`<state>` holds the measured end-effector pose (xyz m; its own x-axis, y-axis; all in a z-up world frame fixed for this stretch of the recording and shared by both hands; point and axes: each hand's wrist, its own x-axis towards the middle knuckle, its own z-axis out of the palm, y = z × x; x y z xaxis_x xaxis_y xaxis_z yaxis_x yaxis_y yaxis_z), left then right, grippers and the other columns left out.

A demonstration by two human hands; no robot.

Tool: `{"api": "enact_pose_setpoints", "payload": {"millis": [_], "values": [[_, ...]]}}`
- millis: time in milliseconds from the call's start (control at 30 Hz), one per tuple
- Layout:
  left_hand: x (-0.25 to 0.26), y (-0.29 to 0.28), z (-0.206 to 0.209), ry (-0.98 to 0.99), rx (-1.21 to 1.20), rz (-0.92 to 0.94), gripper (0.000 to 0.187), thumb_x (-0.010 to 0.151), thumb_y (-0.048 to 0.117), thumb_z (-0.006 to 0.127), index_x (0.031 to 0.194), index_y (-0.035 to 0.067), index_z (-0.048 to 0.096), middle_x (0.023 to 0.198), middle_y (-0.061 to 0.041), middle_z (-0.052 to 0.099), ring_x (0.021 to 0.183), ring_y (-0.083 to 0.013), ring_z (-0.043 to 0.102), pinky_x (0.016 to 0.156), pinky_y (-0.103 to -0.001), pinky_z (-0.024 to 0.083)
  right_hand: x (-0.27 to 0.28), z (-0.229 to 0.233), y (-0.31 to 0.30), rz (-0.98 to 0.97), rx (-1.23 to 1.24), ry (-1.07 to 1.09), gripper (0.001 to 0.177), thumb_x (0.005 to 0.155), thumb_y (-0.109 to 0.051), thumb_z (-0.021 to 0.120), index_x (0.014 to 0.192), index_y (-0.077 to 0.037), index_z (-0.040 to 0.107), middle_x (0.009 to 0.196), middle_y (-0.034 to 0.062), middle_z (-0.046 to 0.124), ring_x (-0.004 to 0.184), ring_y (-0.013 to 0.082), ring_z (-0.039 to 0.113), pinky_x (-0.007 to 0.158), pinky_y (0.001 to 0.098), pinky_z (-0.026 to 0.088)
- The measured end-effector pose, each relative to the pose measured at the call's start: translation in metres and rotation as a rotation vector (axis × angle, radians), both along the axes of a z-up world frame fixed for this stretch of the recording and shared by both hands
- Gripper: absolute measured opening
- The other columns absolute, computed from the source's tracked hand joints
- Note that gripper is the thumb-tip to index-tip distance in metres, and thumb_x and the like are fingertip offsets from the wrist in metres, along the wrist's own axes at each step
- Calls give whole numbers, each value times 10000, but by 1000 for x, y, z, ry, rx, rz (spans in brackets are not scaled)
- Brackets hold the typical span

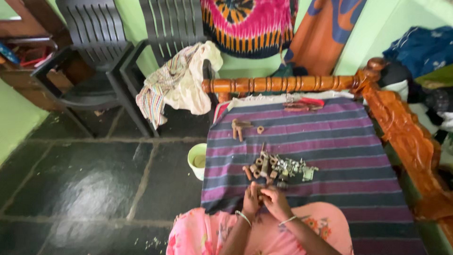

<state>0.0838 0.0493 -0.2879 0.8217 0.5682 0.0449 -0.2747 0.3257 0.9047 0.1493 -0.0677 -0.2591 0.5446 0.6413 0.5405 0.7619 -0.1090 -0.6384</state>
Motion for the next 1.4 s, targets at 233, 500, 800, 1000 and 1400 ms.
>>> {"api": "enact_pose_setpoints", "payload": {"millis": [233,500,800,1000,1400], "values": [[-19,5,34,202,-243,-131,463,1092,440,402,1033,70,673,637,48,487,446,-50,378,369,-232,244,-21,51,2,-18,84,1,213,760,47,725,962,-2,680,996,138,612,915,317,647,799,377,526],[-19,-17,78,-72,24,-27,219,1096,251,464,1149,60,556,807,26,548,601,-42,432,509,-214,349,-18,71,-5,52,159,691,106,946,-72,647,926,29,669,872,87,612,684,169,683,660,318,567],[-38,-34,138,-148,86,0,275,1110,323,426,1154,81,549,829,51,514,668,-24,424,572,-209,362,-33,114,-9,-106,157,654,199,961,-165,676,1057,-21,775,893,50,609,766,107,596,665,277,502],[-43,-18,131,53,-219,-126,480,1112,504,367,993,104,604,642,90,434,482,-16,325,404,-207,231,-47,159,-13,-16,144,36,201,861,-44,687,1061,-44,707,1052,117,566,935,248,630,746,309,545],[-68,-45,226,-38,467,93,340,1110,294,387,1276,32,526,1102,-127,629,935,-228,633,848,-331,524,-36,159,-14,25,246,520,189,978,-192,618,959,-20,694,939,20,597,804,155,589,713,317,503]]}}
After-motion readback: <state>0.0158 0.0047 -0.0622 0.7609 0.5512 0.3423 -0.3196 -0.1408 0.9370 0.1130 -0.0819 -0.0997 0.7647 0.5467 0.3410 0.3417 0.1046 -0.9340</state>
